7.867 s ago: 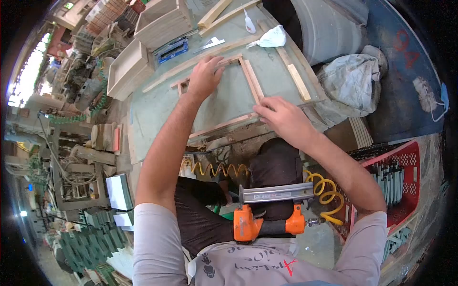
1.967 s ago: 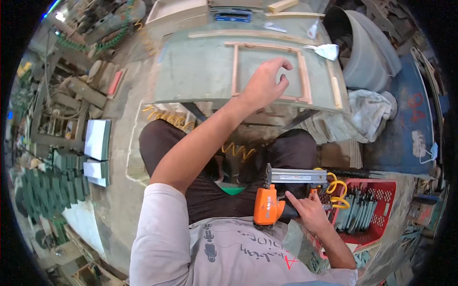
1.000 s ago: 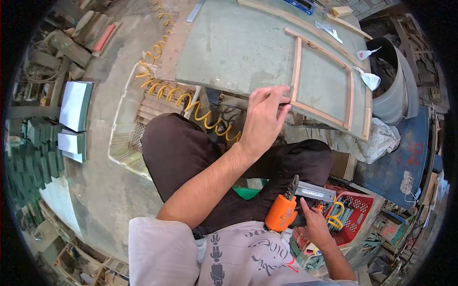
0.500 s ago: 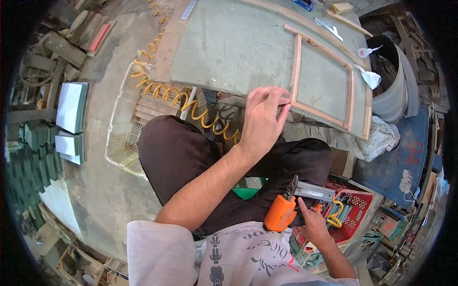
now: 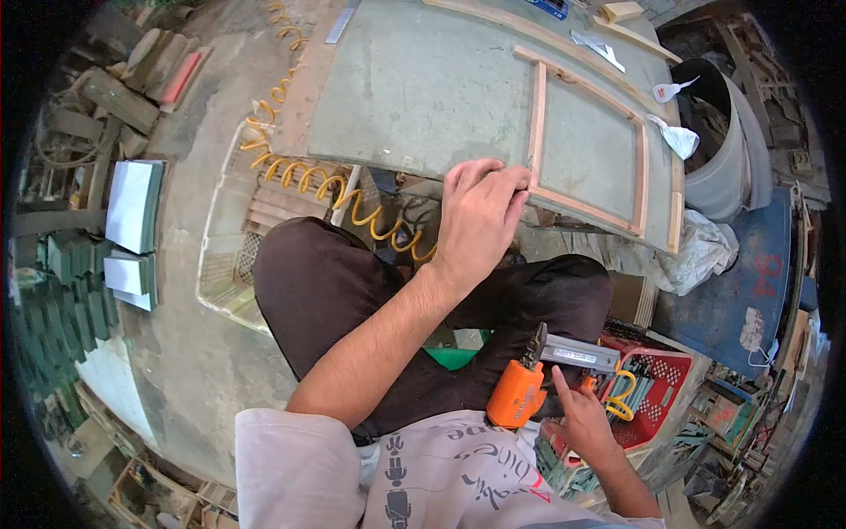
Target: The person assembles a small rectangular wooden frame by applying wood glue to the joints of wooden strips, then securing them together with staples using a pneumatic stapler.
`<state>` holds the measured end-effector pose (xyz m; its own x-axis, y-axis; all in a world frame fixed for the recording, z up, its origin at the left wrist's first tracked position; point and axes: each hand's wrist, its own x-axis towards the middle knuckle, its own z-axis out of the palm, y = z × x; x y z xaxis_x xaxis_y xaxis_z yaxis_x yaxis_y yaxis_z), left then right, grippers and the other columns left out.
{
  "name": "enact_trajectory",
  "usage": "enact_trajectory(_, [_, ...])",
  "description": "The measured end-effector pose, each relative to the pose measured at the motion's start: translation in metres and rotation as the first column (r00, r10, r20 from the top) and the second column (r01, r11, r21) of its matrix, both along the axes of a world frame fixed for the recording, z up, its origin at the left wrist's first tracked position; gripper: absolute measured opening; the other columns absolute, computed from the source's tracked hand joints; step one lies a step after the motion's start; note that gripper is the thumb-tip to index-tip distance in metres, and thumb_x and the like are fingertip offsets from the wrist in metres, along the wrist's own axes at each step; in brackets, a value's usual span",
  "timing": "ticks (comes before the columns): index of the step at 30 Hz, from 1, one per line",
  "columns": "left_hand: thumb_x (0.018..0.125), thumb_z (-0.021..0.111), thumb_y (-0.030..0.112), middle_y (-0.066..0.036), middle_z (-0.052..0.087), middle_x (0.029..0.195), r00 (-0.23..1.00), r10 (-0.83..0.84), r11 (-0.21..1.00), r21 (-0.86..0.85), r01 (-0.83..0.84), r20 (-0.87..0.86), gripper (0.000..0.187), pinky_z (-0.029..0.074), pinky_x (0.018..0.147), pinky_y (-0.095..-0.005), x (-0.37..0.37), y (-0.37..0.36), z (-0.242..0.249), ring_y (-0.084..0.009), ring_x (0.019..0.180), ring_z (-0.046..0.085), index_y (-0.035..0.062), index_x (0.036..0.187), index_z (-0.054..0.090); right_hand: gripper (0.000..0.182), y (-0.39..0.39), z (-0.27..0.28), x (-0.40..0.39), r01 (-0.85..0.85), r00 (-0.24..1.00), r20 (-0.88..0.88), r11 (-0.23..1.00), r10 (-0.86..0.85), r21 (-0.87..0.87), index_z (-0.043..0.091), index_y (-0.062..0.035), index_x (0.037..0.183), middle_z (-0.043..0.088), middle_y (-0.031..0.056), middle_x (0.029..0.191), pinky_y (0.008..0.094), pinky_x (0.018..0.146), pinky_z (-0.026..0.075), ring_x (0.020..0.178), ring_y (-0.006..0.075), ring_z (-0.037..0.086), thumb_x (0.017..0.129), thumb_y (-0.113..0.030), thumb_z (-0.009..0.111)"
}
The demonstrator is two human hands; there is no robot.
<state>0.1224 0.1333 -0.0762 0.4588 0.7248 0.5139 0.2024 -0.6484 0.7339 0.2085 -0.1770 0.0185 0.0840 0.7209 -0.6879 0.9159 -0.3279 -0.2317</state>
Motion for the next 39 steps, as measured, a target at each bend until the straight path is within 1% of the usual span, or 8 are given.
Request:
enact_trajectory(3, [0.079, 0.069, 0.006, -0.001, 0.067, 0.094, 1.000, 0.004, 1.000, -0.010, -0.004, 0.003, 0.028, 0.036, 0.094, -0.0411, -0.001, 0.001, 0.001, -0.0237, 0.104, 0.056, 0.0082, 0.105, 0.058, 0.106, 0.013, 0.016, 0.000, -0.026, 0.999, 0.040, 1.000, 0.026, 0.004, 0.016, -0.0072, 0.150, 0.063, 0.0135, 0.087, 0.0441, 0.090, 0.045, 0.084, 0.0316, 0.061, 0.067, -0.018, 0.082])
enact_trajectory(6, [0.080, 0.069, 0.006, -0.001, 0.067, 0.092, 1.000, 0.003, 1.000, -0.019, -0.003, 0.022, 0.032, 0.036, 0.094, -0.0410, 0.000, 0.001, 0.001, -0.0240, 0.104, 0.056, 0.0081, 0.107, 0.054, 0.092, 0.043, 0.033, 0.010, 0.097, 0.994, -0.060, 0.995, -0.095, 0.034, 0.030, -0.0074, 0.146, 0.066, 0.0135, 0.087, 0.0426, 0.084, 0.049, 0.080, 0.0311, 0.062, 0.071, -0.019, 0.081])
enact_trajectory(10, [0.079, 0.070, 0.006, -0.001, 0.067, 0.093, 0.999, 0.009, 1.000, -0.014, -0.008, 0.039, 0.034, 0.036, 0.094, -0.0412, 0.000, 0.000, 0.000, -0.0245, 0.104, 0.056, 0.0073, 0.109, 0.052, 0.045, 0.098, 0.029, 0.034, 0.564, 0.814, -0.433, 0.704, -0.387, 0.432, 0.059, -0.0027, 0.121, 0.069, 0.0089, 0.088, 0.0310, 0.076, 0.051, 0.082, 0.0185, 0.066, 0.080, -0.013, 0.075])
enact_trajectory(14, [0.079, 0.070, 0.006, -0.002, 0.067, 0.095, 0.999, 0.017, 1.000, -0.013, -0.017, 0.039, 0.037, 0.036, 0.094, -0.0419, 0.000, 0.000, -0.003, -0.0249, 0.105, 0.055, 0.0066, 0.110, 0.050, 0.020, 0.191, 0.014, 0.060, 0.441, 0.897, -0.319, 0.572, -0.306, 0.691, 0.066, 0.0005, 0.103, 0.069, 0.0092, 0.085, 0.0285, 0.074, 0.049, 0.080, 0.0133, 0.063, 0.086, -0.010, 0.068])
enact_trajectory(17, [0.079, 0.071, 0.007, -0.001, 0.067, 0.095, 0.998, 0.021, 1.000, -0.023, -0.020, 0.051, 0.038, 0.036, 0.094, -0.0422, 0.000, 0.000, -0.003, -0.0248, 0.107, 0.055, 0.0065, 0.111, 0.050, 0.018, 0.238, -0.004, 0.070, 0.504, 0.862, -0.403, 0.597, -0.307, 0.625, 0.068, 0.0016, 0.095, 0.069, 0.0098, 0.084, 0.0289, 0.069, 0.048, 0.077, 0.0133, 0.062, 0.088, -0.015, 0.066])
enact_trajectory(20, [0.078, 0.071, 0.006, -0.001, 0.067, 0.095, 0.998, 0.019, 0.999, -0.035, -0.017, 0.054, 0.039, 0.036, 0.094, -0.0423, 0.000, 0.001, -0.003, -0.0246, 0.107, 0.055, 0.0066, 0.111, 0.050, 0.023, 0.262, -0.016, 0.070, 0.309, 0.951, -0.233, 0.659, -0.204, 0.686, 0.068, 0.0022, 0.090, 0.068, 0.0090, 0.079, 0.0290, 0.065, 0.046, 0.073, 0.0134, 0.060, 0.089, -0.020, 0.064])
enact_trajectory(28, [0.077, 0.072, 0.006, -0.001, 0.067, 0.094, 0.999, 0.000, 0.997, -0.072, 0.003, 0.047, 0.038, 0.036, 0.094, -0.0416, -0.001, 0.000, -0.002, -0.0234, 0.107, 0.055, 0.0065, 0.109, 0.051, 0.028, 0.268, -0.026, 0.069, 0.572, 0.803, -0.460, 0.707, -0.379, 0.416, 0.067, 0.0064, 0.086, 0.064, 0.0054, 0.070, 0.0265, 0.061, 0.046, 0.066, 0.0079, 0.054, 0.089, -0.022, 0.066])
enact_trajectory(39, [0.075, 0.073, 0.005, -0.004, 0.061, 0.100, 0.999, 0.010, 0.998, -0.062, -0.008, 0.036, 0.036, 0.038, 0.092, -0.0404, -0.002, 0.001, 0.000, -0.0239, 0.105, 0.057, 0.0076, 0.105, 0.054, 0.027, 0.269, -0.026, 0.072, 0.557, 0.811, -0.449, 0.729, -0.374, 0.398, 0.067, 0.0059, 0.085, 0.064, 0.0046, 0.070, 0.0256, 0.060, 0.045, 0.066, 0.0074, 0.054, 0.089, -0.021, 0.067])
